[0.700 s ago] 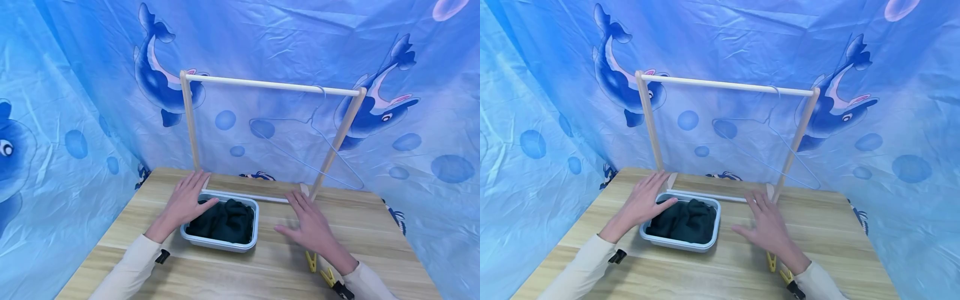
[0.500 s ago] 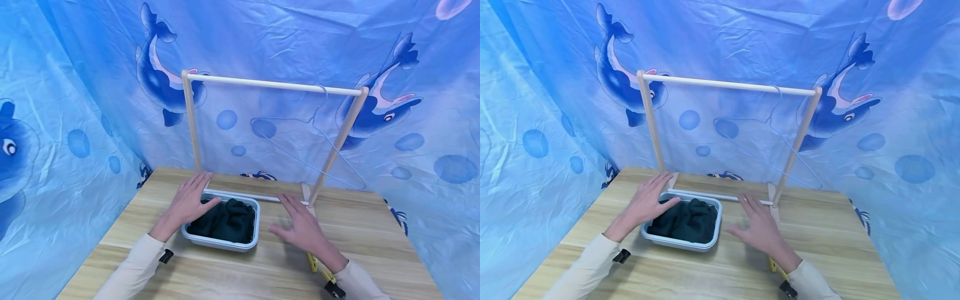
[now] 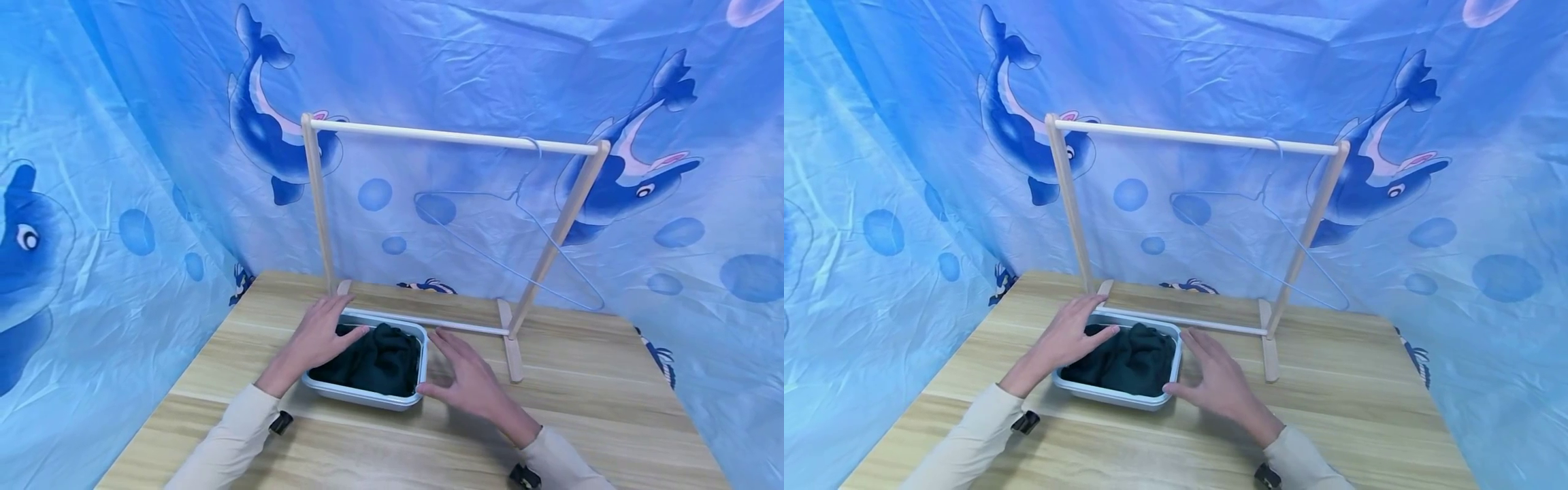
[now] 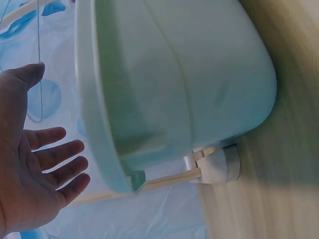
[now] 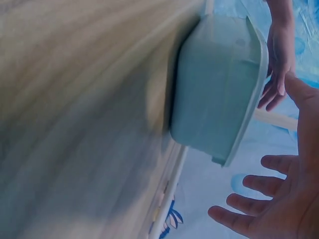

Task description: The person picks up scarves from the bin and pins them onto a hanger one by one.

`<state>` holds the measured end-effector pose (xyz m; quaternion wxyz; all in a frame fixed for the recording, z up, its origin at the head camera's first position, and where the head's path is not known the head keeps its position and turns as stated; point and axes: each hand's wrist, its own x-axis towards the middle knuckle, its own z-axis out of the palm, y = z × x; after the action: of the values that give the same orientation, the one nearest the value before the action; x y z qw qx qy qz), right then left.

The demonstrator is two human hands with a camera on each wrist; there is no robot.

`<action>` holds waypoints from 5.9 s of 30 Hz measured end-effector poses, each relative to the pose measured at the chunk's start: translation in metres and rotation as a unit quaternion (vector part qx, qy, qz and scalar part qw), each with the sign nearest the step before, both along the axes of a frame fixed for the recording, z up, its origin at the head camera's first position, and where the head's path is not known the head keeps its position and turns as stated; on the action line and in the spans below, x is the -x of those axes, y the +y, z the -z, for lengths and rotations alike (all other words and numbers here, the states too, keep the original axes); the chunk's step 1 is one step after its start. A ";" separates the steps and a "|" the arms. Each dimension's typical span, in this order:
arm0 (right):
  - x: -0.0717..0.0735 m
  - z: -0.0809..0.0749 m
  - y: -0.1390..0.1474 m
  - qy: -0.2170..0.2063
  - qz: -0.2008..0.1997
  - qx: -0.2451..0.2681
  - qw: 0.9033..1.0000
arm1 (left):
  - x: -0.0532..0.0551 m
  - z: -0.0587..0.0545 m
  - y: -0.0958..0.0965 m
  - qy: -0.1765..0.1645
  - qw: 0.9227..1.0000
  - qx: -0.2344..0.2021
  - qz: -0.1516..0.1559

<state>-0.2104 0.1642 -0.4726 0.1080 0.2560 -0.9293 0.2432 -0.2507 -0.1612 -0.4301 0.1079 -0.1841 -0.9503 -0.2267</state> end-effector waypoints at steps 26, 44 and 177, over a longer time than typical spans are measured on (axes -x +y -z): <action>-0.001 0.014 -0.010 -0.031 -0.028 0.002 0.999 | 0.013 0.018 0.019 -0.028 0.996 -0.041 -0.072; -0.001 0.014 -0.012 -0.050 -0.024 0.011 0.998 | 0.011 0.018 0.014 -0.048 0.994 -0.011 -0.096; -0.003 0.010 -0.013 -0.085 -0.012 0.017 0.996 | -0.027 -0.013 0.017 0.108 0.976 -0.168 -0.088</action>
<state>-0.2072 0.1516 -0.4823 0.0303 0.2438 -0.9278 0.2807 -0.2235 -0.1445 -0.4175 0.2589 -0.1024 -0.8937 -0.3519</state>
